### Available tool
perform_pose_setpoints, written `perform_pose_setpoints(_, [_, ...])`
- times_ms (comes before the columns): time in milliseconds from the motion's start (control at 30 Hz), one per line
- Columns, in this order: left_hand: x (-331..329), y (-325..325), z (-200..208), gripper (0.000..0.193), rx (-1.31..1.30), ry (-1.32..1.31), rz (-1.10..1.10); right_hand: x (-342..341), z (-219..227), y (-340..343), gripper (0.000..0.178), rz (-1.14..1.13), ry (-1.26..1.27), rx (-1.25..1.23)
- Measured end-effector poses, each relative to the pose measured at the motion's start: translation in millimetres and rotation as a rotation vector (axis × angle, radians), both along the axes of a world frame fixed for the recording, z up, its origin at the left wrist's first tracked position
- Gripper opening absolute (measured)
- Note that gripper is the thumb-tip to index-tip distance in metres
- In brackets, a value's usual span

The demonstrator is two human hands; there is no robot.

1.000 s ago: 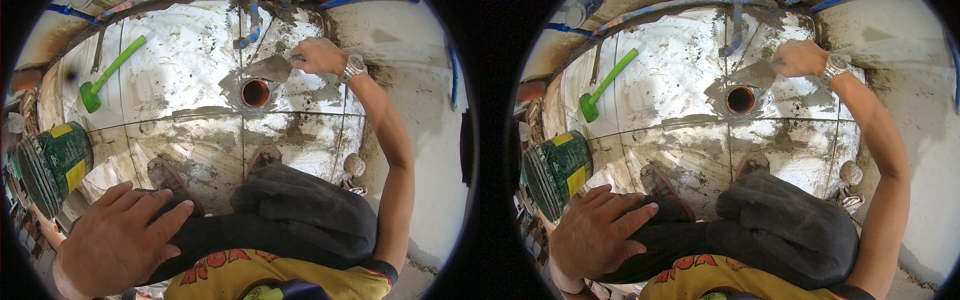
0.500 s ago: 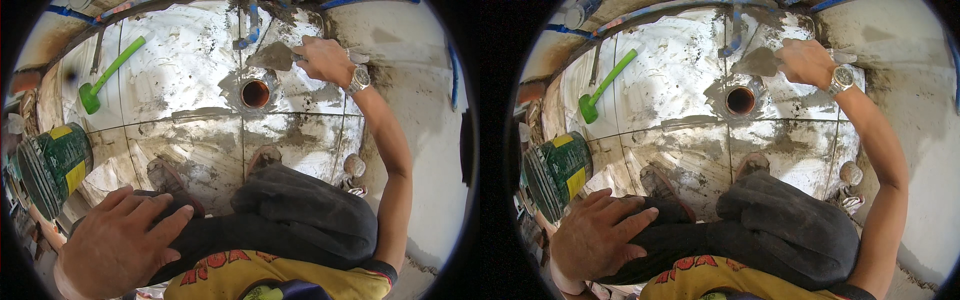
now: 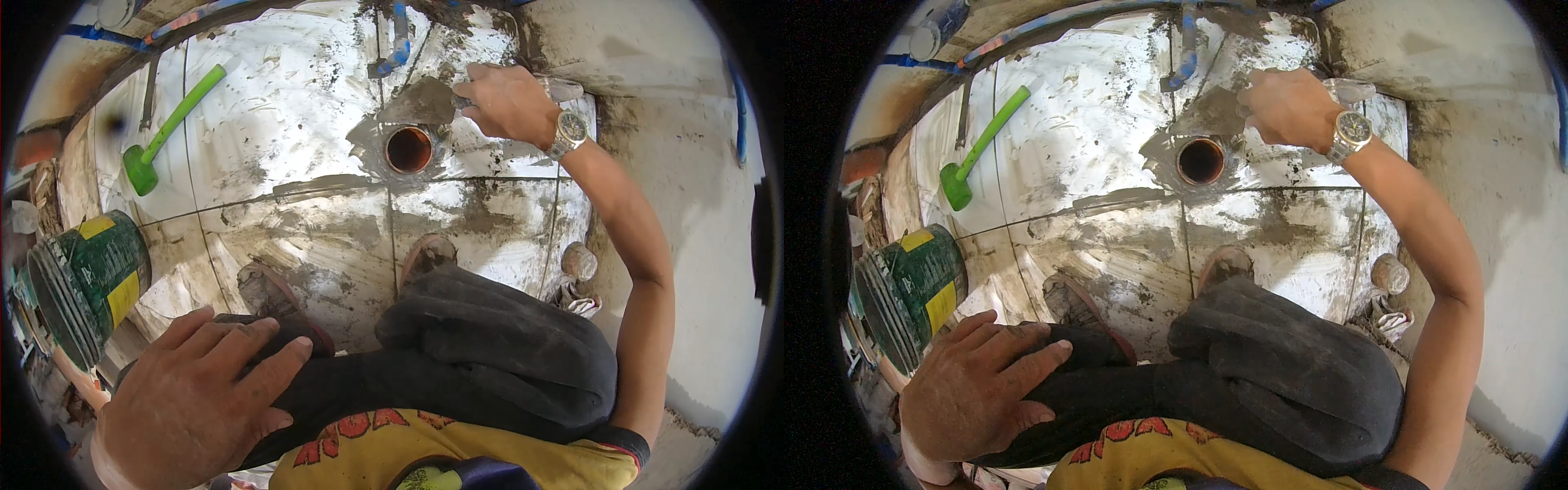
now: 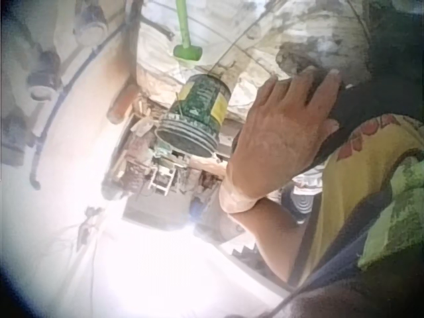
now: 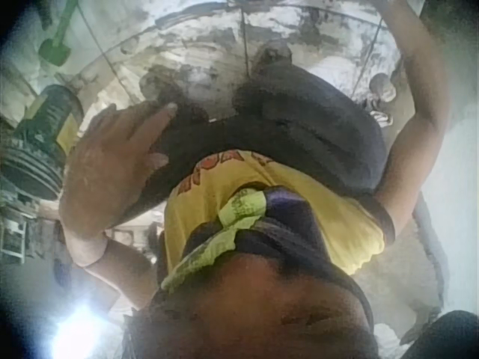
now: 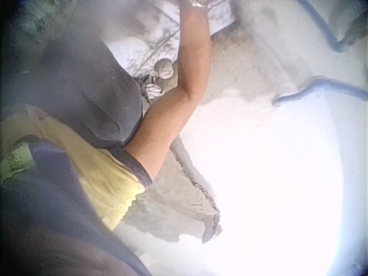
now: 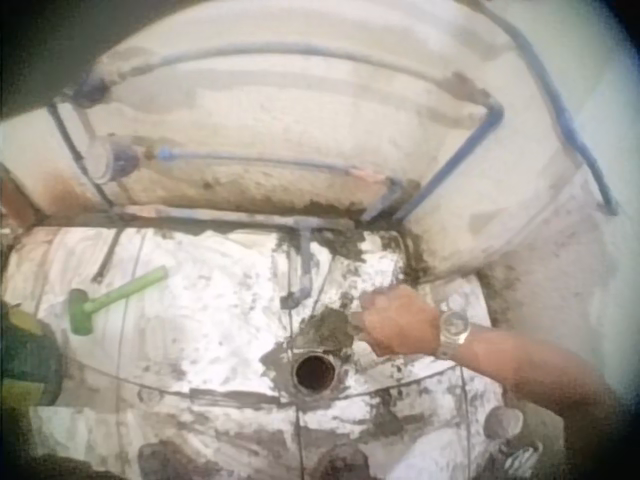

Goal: The person applies mortar to the edges of floor tiles and around a pipe using a trowel.

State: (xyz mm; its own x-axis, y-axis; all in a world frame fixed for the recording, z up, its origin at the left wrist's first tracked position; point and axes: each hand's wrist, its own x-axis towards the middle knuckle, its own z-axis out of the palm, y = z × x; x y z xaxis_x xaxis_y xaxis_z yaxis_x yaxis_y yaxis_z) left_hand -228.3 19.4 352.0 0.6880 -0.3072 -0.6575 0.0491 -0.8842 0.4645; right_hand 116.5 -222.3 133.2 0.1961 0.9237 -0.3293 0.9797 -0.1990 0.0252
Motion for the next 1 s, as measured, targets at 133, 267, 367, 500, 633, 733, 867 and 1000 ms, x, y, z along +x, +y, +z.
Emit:
perform_pose_setpoints(133, [1,-5,2,0.067,0.071,0.007,-0.04,6,4,-8,0.032,-0.138,-0.05,-0.023])
perform_pose_setpoints(267, [-3,1,-3,0.068,0.061,-0.02,-0.052,1,-3,-20,0.035,-0.08,0.031,0.079])
perform_pose_setpoints(367, [-1,0,-3,0.067,0.056,0.0,-0.049,3,-17,-28,0.038,-0.104,0.011,0.081])
perform_pose_setpoints(500, [-1,-1,-3,0.066,0.066,-0.004,-0.054,8,-10,-36,0.035,-0.175,-0.059,0.138])
perform_pose_setpoints(633, [3,0,-3,0.066,0.009,0.0,-0.013,-5,-5,-29,0.03,-0.123,0.021,0.152])
perform_pose_setpoints(733, [7,0,-4,0.066,-0.025,0.019,0.015,-10,-5,-17,0.027,-0.114,0.069,0.104])
perform_pose_setpoints(867, [4,0,-8,0.067,0.017,0.01,-0.033,-4,-9,-15,0.024,-0.086,0.047,0.083])
perform_pose_setpoints(1000, [4,1,-6,0.067,0.022,0.008,-0.027,4,4,-13,0.024,-0.137,0.006,-0.019])
